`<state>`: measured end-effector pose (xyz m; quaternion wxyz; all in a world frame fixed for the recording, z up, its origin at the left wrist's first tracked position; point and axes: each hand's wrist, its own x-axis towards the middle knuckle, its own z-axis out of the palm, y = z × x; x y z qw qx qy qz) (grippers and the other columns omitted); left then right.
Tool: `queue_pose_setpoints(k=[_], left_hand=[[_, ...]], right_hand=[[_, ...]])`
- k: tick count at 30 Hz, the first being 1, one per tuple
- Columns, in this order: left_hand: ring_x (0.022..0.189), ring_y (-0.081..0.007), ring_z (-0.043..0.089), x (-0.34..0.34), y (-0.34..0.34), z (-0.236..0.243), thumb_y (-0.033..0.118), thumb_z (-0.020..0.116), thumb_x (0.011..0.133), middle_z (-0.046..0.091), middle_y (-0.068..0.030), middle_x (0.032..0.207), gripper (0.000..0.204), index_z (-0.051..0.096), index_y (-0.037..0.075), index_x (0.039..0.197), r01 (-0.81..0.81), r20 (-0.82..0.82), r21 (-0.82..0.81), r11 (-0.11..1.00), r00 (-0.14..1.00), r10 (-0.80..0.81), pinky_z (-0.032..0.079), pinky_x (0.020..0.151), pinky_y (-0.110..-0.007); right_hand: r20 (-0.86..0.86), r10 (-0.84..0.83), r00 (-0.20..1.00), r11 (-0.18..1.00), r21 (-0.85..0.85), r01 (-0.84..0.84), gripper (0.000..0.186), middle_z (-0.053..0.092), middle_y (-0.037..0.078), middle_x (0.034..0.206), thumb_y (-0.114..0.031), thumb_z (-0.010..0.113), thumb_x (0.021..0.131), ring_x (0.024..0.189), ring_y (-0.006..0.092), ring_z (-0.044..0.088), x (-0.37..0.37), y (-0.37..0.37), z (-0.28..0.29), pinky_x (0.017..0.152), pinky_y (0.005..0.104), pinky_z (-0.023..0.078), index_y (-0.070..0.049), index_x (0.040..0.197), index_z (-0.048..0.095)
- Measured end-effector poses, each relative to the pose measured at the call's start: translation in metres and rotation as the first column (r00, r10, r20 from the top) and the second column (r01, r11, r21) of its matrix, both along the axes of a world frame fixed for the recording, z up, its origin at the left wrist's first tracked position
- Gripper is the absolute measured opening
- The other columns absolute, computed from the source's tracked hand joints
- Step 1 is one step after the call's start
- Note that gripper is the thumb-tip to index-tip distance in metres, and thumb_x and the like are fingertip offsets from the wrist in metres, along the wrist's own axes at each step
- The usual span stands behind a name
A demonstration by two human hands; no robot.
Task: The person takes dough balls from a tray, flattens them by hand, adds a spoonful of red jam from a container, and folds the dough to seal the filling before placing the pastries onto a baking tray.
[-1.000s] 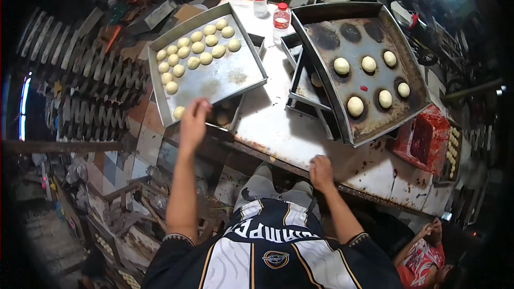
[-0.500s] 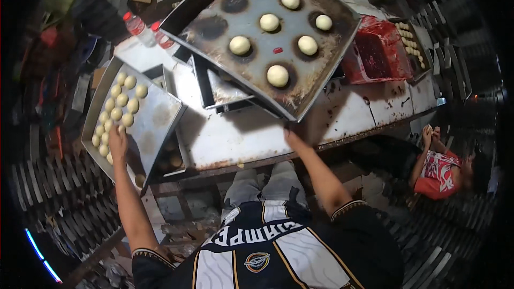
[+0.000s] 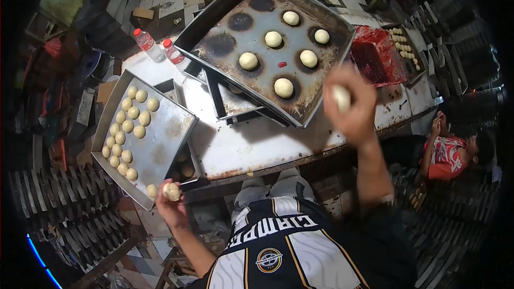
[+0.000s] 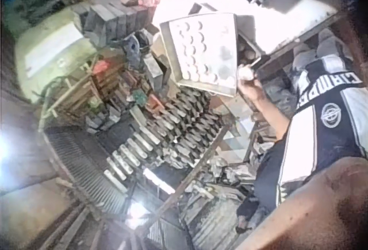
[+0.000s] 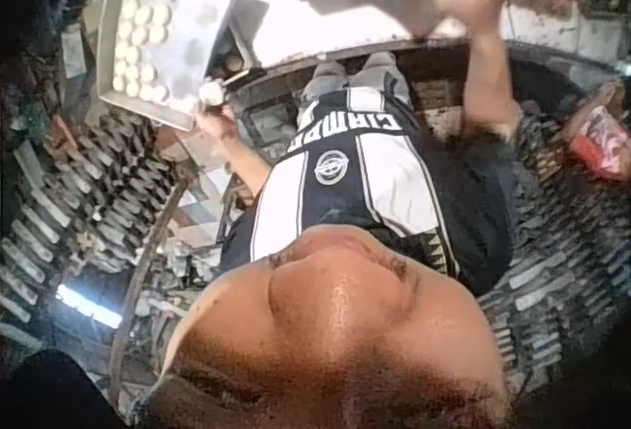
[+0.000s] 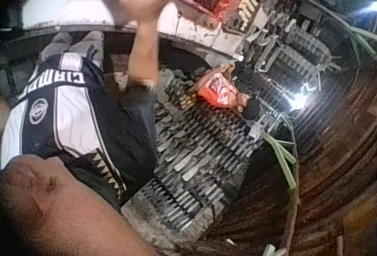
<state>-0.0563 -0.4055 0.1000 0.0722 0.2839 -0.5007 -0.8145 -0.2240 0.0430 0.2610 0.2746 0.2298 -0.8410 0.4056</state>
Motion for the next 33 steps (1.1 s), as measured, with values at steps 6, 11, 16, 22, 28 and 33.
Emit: queue_pose_setpoints(k=[6,11,16,22,28,33], left_hand=[[0.074,-0.0095,0.061,-0.031,0.093,0.037,0.016,0.065,0.103,0.072,-0.0067,0.101,0.021,0.059,0.008,0.121,0.336,0.017,-0.084,0.938,0.942,-0.336,0.050,0.066,-0.023],[0.093,-0.0091,0.063,0.004,0.110,-0.005,0.019,0.075,0.097,0.071,-0.0044,0.110,0.028,0.068,0.005,0.120,0.632,0.164,-0.380,0.676,0.765,-0.623,0.053,0.083,-0.027],[0.097,-0.0118,0.067,-0.006,0.209,-0.003,0.010,0.070,0.097,0.073,-0.0074,0.107,0.027,0.066,-0.002,0.121,0.761,0.022,-0.175,0.625,0.638,-0.770,0.053,0.083,-0.027],[0.085,-0.0254,0.072,-0.029,0.337,0.010,0.019,0.072,0.098,0.073,-0.0215,0.095,0.034,0.066,-0.002,0.122,0.861,0.268,-0.492,0.132,0.294,-0.918,0.055,0.078,-0.036],[0.107,-0.0171,0.071,-0.054,0.424,0.001,0.006,0.070,0.100,0.071,-0.0078,0.112,0.032,0.057,0.003,0.129,0.963,0.100,-0.014,0.268,0.268,-0.958,0.058,0.094,-0.031],[0.106,-0.0179,0.070,-0.079,0.500,0.006,0.018,0.065,0.105,0.072,-0.0076,0.112,0.026,0.060,0.004,0.126,0.922,0.120,-0.031,0.386,0.387,-0.914,0.056,0.094,-0.032]], right_hand=[[-0.222,0.092,0.971,0.945,0.326,-0.015,0.037,0.071,0.020,0.117,-0.024,0.071,0.093,0.107,0.0376,0.069,-0.265,-0.028,-0.067,0.094,0.0438,0.055,-0.004,0.123,0.068],[-0.183,0.154,0.971,0.916,0.394,-0.071,0.044,0.067,0.020,0.134,-0.024,0.065,0.100,0.123,0.0386,0.063,-0.245,-0.035,-0.080,0.107,0.0443,0.050,-0.006,0.140,0.062],[-0.327,-0.132,0.936,0.945,-0.325,0.020,0.014,0.063,0.014,0.097,-0.005,0.053,0.097,0.087,0.0250,0.060,-0.003,0.024,-0.070,0.081,0.0362,0.050,0.004,0.107,0.058],[0.157,-0.023,0.987,0.997,-0.070,0.034,0.010,0.074,0.013,0.090,-0.010,0.071,0.087,0.089,0.0327,0.070,0.105,0.067,-0.149,0.088,0.0444,0.051,-0.003,0.094,0.073],[0.173,-0.888,0.425,0.457,0.408,0.790,0.032,0.058,0.020,0.112,-0.015,0.074,0.089,0.110,0.0406,0.054,0.111,0.306,-0.278,0.096,0.0525,0.042,-0.002,0.113,0.060],[0.338,-0.777,0.531,0.627,0.492,0.603,0.023,0.059,0.018,0.105,-0.014,0.069,0.094,0.104,0.0411,0.056,0.143,0.386,-0.362,0.096,0.0502,0.045,-0.004,0.113,0.061]])
